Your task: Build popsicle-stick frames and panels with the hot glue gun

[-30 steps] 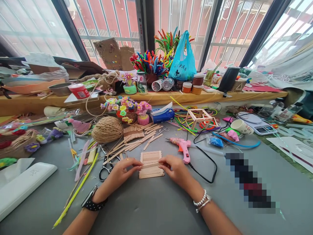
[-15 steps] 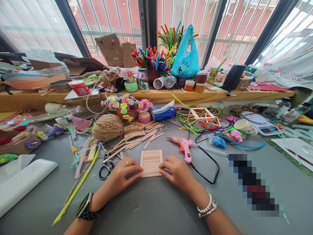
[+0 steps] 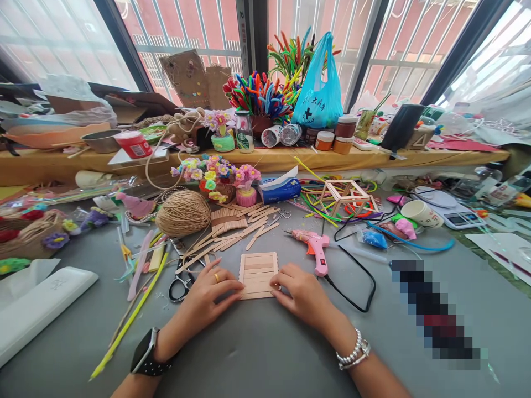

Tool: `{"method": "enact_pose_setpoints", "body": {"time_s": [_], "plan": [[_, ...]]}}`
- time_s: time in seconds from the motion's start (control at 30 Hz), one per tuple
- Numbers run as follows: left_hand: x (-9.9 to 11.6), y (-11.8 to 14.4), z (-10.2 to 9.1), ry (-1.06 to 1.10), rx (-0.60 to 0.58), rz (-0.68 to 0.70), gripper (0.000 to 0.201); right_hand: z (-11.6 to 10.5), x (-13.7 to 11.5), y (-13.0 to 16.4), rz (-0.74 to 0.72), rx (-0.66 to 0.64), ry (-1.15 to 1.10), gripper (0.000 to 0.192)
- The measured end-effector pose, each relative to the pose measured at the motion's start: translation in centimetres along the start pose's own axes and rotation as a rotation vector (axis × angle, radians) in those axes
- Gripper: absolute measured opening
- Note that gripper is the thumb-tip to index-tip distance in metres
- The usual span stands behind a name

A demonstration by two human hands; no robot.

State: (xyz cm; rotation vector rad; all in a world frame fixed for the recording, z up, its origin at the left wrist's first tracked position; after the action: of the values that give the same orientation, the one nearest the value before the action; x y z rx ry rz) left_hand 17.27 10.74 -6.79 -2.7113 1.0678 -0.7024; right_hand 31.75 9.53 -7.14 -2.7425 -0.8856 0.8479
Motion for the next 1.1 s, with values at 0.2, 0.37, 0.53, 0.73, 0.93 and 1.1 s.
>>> {"method": "enact_pose_setpoints", "body": {"time_s": [0.2, 0.37, 0.53, 0.73, 0.93, 1.1], "plan": [[0.05, 0.01, 0.09, -0.013, -0.008, -0.002, 0.013, 0.07, 0.15, 0.05, 0.009, -0.014, 0.011, 0.009], [0.2, 0.01, 0.15, -0.024, -0.017, 0.012, 0.013, 0.09, 0.27, 0.02, 0.014, -0.027, 0.025, 0.009], [0.28, -0.02, 0.11, -0.027, -0.014, 0.015, 0.012, 0.03, 0.26, 0.02, 0.021, -0.033, 0.032, 0.009], [0.49, -0.06, -0.11, -0.016, 0.017, 0.025, 0.01, 0.31, 0.37, 0.09, 0.045, -0.075, 0.026, 0.01], [0.39, -0.05, 0.1, -0.017, 0.013, 0.028, 0.008, 0.64, 0.7, 0.13, 0.054, -0.093, 0.024, 0.009], [0.3, 0.01, 0.25, -0.01, -0.007, 0.023, 0.009, 0.67, 0.75, 0.14, 0.059, -0.098, 0.022, 0.009]]}}
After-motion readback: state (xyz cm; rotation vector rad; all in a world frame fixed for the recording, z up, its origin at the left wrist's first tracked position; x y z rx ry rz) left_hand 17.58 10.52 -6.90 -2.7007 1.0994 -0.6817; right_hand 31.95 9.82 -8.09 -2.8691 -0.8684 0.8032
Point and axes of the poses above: each hand's wrist, its own y-axis away from the middle knuckle, its own z-axis out of the palm, x = y × z, the point moved 8 cm from there along -y, towards the middle knuckle, and after that the axes turned 1 degree about -z, right-handed, at the moved point
